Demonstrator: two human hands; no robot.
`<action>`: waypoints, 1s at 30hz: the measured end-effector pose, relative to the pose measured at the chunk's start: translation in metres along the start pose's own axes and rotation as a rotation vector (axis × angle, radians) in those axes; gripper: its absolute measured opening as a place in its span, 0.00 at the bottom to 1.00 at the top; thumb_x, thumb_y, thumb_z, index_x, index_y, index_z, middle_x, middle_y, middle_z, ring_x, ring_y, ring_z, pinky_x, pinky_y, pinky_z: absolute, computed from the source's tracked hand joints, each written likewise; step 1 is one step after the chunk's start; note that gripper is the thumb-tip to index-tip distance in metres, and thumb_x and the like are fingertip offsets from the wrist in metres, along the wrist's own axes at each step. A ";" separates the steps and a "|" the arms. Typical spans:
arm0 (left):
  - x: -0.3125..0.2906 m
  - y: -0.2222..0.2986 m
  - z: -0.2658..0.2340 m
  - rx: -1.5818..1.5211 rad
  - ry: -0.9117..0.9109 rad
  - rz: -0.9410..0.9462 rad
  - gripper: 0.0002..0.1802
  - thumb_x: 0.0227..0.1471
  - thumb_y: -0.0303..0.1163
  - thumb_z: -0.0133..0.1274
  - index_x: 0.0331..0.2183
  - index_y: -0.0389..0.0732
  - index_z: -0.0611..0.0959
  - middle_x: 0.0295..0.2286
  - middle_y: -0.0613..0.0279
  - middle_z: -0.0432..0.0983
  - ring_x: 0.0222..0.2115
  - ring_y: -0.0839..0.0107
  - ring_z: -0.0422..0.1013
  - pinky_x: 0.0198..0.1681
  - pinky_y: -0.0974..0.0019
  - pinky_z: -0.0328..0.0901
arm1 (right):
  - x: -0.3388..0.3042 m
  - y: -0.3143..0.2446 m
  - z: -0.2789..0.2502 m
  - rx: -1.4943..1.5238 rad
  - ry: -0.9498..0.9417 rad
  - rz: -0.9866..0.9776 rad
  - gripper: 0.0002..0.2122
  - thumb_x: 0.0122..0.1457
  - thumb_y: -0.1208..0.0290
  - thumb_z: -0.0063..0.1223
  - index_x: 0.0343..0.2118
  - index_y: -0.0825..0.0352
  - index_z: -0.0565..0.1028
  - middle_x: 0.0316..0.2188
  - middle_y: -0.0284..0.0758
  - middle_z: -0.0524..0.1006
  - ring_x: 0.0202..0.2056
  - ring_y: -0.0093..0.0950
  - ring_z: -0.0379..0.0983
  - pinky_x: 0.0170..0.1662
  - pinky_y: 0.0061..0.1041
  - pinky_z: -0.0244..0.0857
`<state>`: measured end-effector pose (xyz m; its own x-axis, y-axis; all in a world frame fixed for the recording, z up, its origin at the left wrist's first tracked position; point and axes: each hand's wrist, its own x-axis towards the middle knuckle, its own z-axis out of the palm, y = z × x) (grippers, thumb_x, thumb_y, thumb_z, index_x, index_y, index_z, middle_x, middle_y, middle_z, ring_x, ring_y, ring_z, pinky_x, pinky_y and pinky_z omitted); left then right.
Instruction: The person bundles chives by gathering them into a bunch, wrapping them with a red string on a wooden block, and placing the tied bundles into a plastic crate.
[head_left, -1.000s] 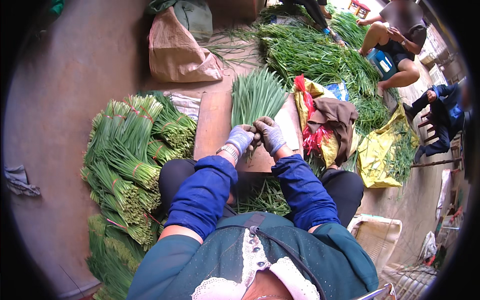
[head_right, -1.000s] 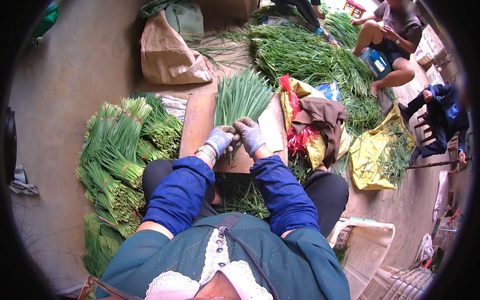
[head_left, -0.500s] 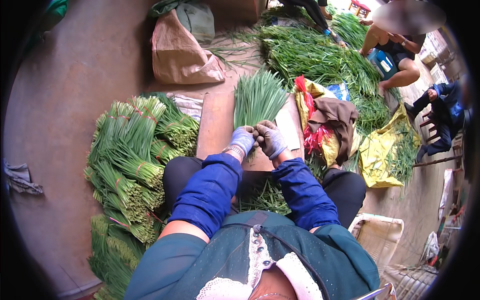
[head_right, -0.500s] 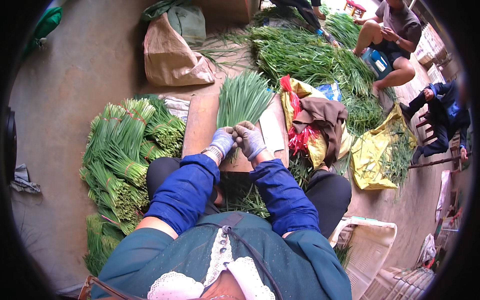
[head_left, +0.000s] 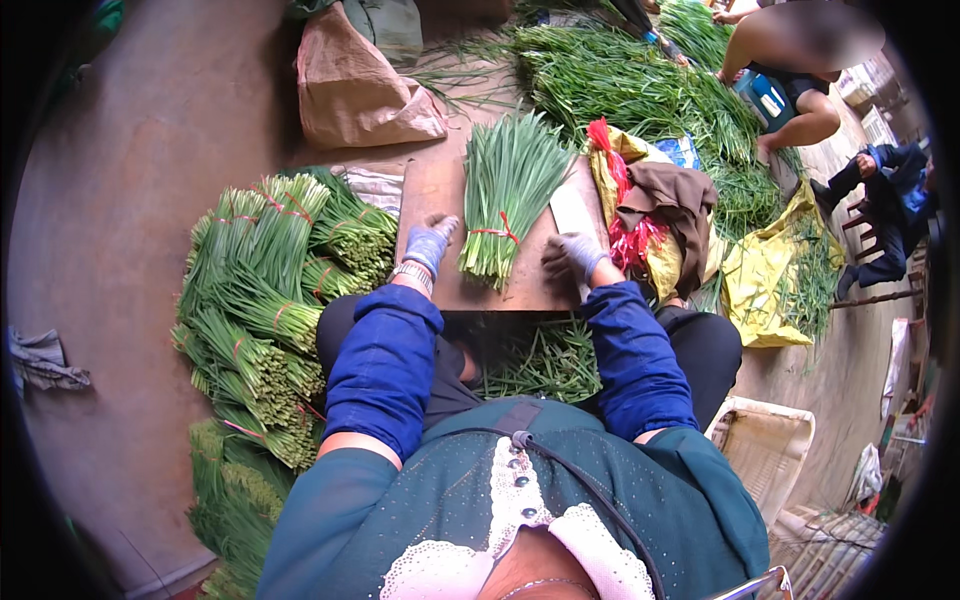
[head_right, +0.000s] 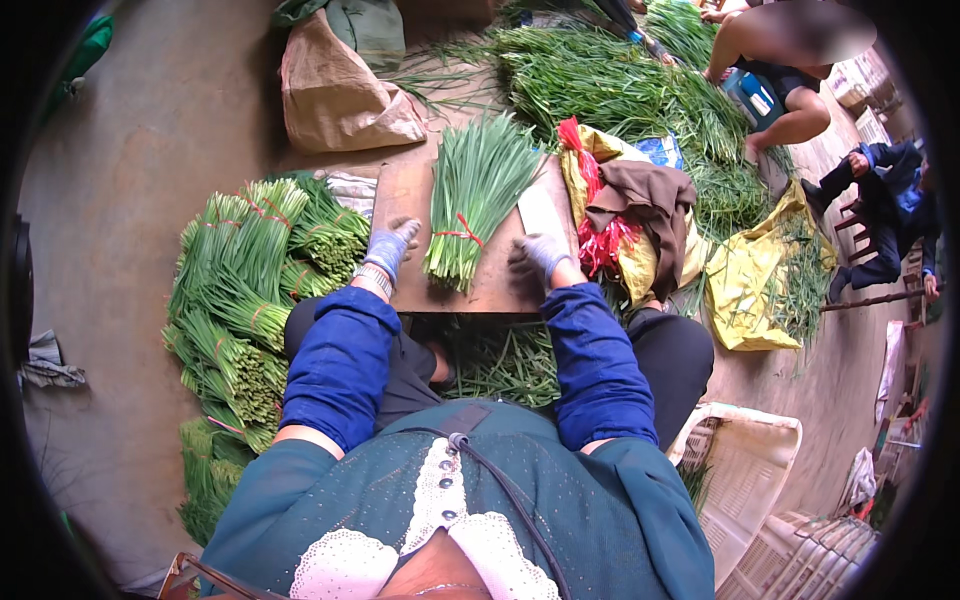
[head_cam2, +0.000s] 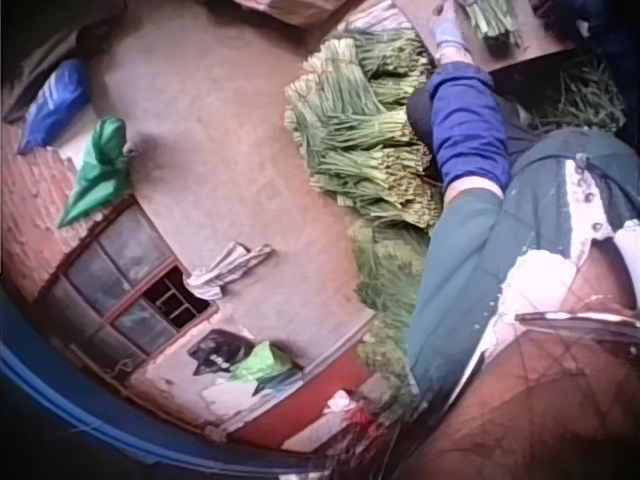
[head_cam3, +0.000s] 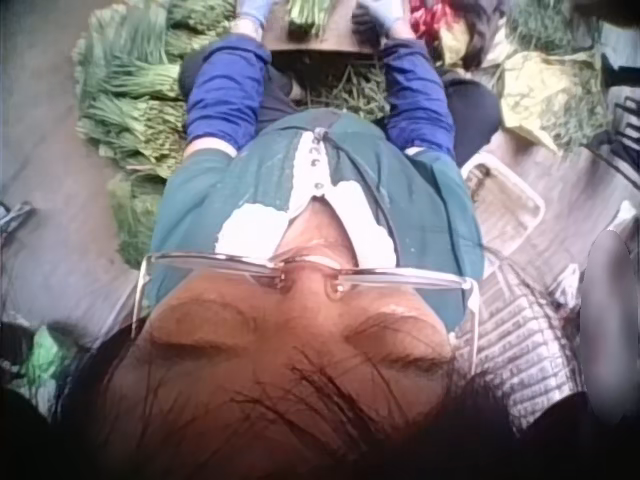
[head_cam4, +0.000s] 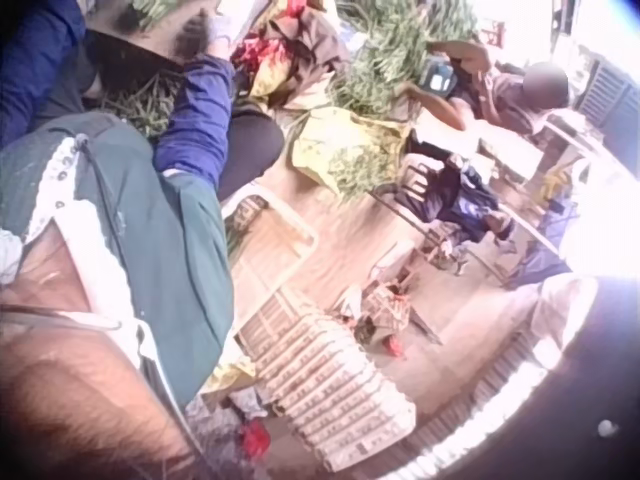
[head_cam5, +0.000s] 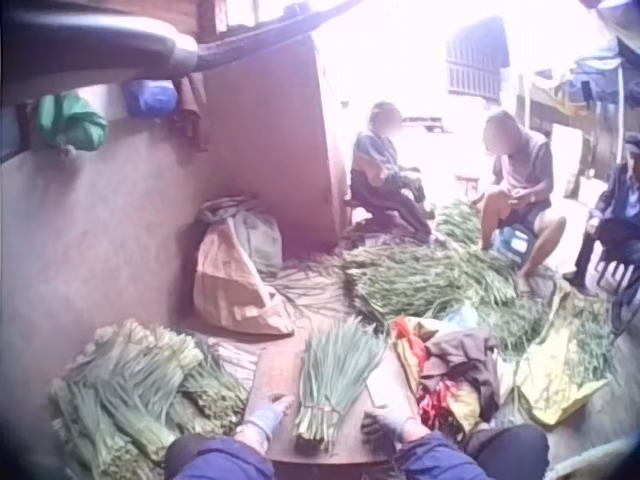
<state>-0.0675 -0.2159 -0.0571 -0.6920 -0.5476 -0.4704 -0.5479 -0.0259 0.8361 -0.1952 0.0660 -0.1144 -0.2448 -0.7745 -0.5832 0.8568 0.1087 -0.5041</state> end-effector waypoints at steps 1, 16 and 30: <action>0.012 -0.016 -0.001 0.187 0.024 0.012 0.27 0.54 0.44 0.58 0.49 0.37 0.76 0.31 0.54 0.79 0.26 0.69 0.73 0.31 0.66 0.70 | 0.005 0.019 0.002 0.447 -0.531 0.165 0.10 0.63 0.65 0.44 0.24 0.57 0.66 0.15 0.26 0.61 0.15 0.24 0.60 0.18 0.24 0.54; -0.038 0.021 0.030 0.002 -0.476 0.266 0.48 0.43 0.52 0.67 0.58 0.37 0.65 0.46 0.56 0.74 0.44 0.68 0.71 0.50 0.64 0.65 | -0.049 -0.013 0.111 -0.630 0.161 -0.624 0.33 0.47 0.62 0.68 0.54 0.70 0.67 0.41 0.38 0.77 0.41 0.28 0.73 0.46 0.27 0.67; 0.006 -0.043 0.051 0.236 -0.488 0.625 0.24 0.54 0.36 0.53 0.51 0.38 0.73 0.48 0.52 0.73 0.53 0.54 0.65 0.59 0.58 0.56 | -0.032 0.007 0.079 -0.972 0.292 -0.731 0.39 0.44 0.72 0.64 0.61 0.67 0.59 0.48 0.46 0.75 0.49 0.36 0.72 0.52 0.30 0.65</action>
<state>-0.0716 -0.1755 -0.1099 -0.9983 0.0230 -0.0535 -0.0413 0.3688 0.9286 -0.1453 0.0417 -0.0490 -0.7192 -0.6943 -0.0251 -0.1815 0.2226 -0.9579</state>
